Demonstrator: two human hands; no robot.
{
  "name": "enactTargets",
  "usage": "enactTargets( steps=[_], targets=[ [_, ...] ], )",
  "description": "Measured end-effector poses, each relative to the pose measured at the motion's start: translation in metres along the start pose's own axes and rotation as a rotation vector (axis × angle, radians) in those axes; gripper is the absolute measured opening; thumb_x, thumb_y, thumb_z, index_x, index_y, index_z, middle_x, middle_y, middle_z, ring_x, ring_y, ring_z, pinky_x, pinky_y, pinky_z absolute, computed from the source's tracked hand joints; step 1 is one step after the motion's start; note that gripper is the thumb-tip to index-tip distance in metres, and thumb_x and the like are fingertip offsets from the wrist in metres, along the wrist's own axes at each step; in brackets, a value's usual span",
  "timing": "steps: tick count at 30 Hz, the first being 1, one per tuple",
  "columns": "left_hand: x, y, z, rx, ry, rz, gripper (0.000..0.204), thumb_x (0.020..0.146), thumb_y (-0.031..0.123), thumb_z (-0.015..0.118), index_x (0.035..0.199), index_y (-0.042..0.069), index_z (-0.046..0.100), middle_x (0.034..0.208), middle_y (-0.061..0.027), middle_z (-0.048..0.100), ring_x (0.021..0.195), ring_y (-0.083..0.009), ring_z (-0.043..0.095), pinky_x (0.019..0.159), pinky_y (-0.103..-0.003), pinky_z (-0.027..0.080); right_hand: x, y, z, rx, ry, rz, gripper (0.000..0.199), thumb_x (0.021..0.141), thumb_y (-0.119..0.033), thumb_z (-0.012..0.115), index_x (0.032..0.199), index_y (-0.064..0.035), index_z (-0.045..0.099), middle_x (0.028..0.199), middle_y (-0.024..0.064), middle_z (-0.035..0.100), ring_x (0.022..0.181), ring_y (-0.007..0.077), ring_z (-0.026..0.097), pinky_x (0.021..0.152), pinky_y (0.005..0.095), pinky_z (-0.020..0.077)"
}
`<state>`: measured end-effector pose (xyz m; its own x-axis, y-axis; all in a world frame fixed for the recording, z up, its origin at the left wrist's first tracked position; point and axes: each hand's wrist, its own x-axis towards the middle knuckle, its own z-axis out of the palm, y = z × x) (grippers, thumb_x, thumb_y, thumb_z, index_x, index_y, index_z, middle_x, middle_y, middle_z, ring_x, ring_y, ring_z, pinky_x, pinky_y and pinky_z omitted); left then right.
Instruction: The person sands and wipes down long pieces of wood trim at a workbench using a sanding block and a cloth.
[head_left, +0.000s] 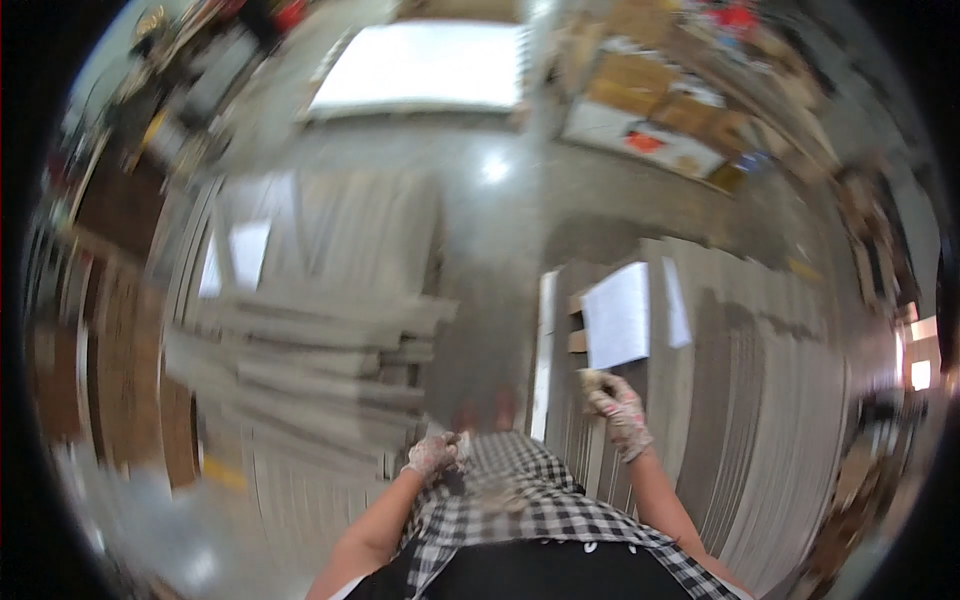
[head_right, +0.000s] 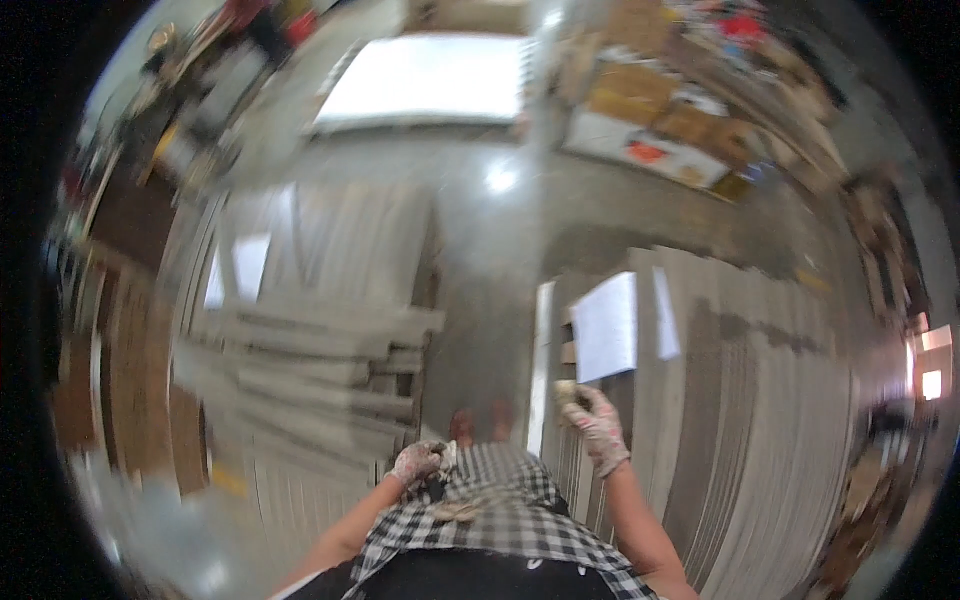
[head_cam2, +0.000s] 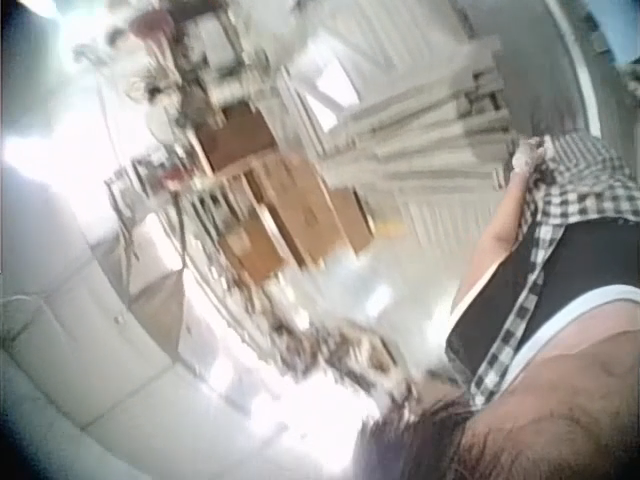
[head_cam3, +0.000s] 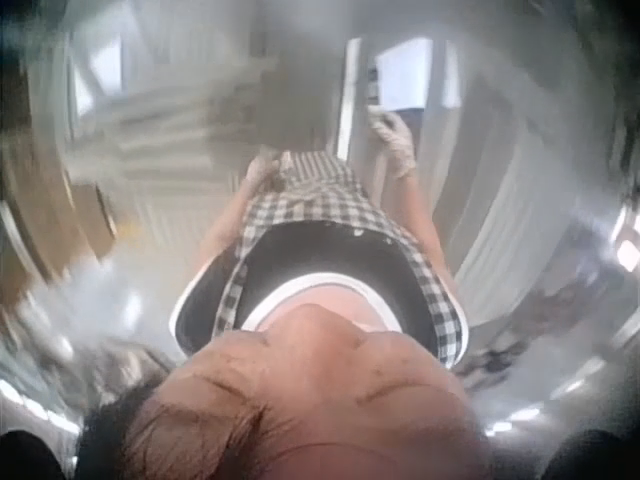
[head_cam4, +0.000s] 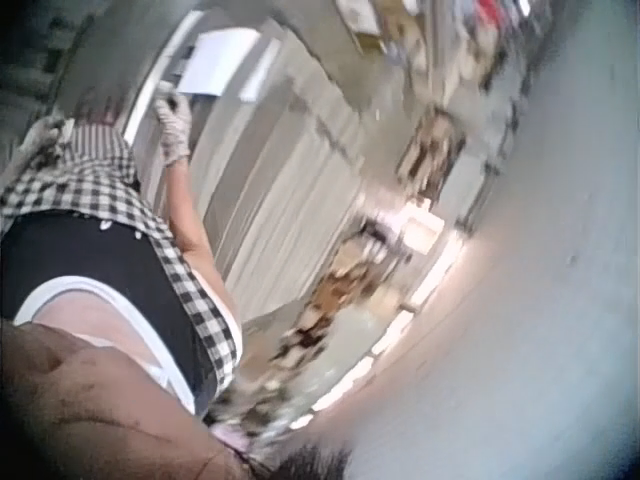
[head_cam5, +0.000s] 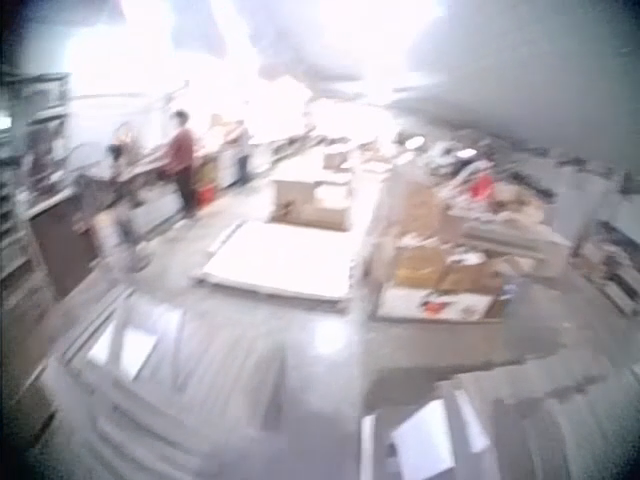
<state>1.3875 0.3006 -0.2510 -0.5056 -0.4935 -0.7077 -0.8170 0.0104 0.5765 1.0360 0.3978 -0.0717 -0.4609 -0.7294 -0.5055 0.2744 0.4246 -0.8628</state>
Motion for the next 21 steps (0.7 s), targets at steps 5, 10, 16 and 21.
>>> enactTargets(
  steps=[5, 10, 16, 21],
  targets=[
    [-0.015, -0.145, 0.102, 0.477, 0.013, 0.069, 0.041, 0.087, 0.047, 0.059, 0.113, 0.016, 0.069, 0.118, -0.0136, 0.065, 0.101, -0.0359, 0.066, 0.089, -0.048, 0.053, 0.07, 0.021, 0.017, 0.003, -0.077, 0.163, 0.046, 0.089, -0.007, 0.067, 0.131, 0.004, 0.052, 0.115, 0.0099, 0.063, 0.099, 0.0161, 0.062, 0.084, 0.0304, 0.0544],
    [-0.039, -0.1, 0.134, 0.165, 0.051, -0.228, 0.03, 0.094, 0.033, 0.052, 0.112, 0.015, 0.069, 0.112, -0.0188, 0.067, 0.104, -0.0363, 0.065, 0.089, -0.049, 0.053, 0.109, 0.005, 0.051, -0.17, -0.323, 0.17, 0.049, 0.087, -0.012, 0.07, 0.131, 0.0012, 0.054, 0.116, 0.0077, 0.062, 0.105, 0.0172, 0.06, 0.092, 0.0305, 0.0495],
    [-0.012, -0.101, 0.152, 0.293, -0.096, -0.307, 0.027, 0.093, 0.027, 0.053, 0.113, 0.015, 0.067, 0.111, -0.0154, 0.068, 0.107, -0.0323, 0.064, 0.091, -0.046, 0.051, 0.121, -0.007, 0.037, -0.344, -0.325, 0.175, 0.047, 0.087, -0.012, 0.068, 0.13, 0.0014, 0.055, 0.117, 0.0077, 0.063, 0.106, 0.0166, 0.06, 0.092, 0.0299, 0.0487],
    [-0.04, -0.138, 0.127, -0.275, 0.068, -0.782, 0.053, 0.082, 0.043, 0.063, 0.122, 0.009, 0.062, 0.118, -0.016, 0.067, 0.112, -0.0305, 0.062, 0.095, -0.041, 0.049, 0.114, -0.016, 0.035, -0.366, -0.347, 0.137, 0.047, 0.086, -0.011, 0.07, 0.13, 0.0011, 0.055, 0.114, 0.0067, 0.064, 0.103, 0.0164, 0.062, 0.091, 0.03, 0.0493]
  ],
)
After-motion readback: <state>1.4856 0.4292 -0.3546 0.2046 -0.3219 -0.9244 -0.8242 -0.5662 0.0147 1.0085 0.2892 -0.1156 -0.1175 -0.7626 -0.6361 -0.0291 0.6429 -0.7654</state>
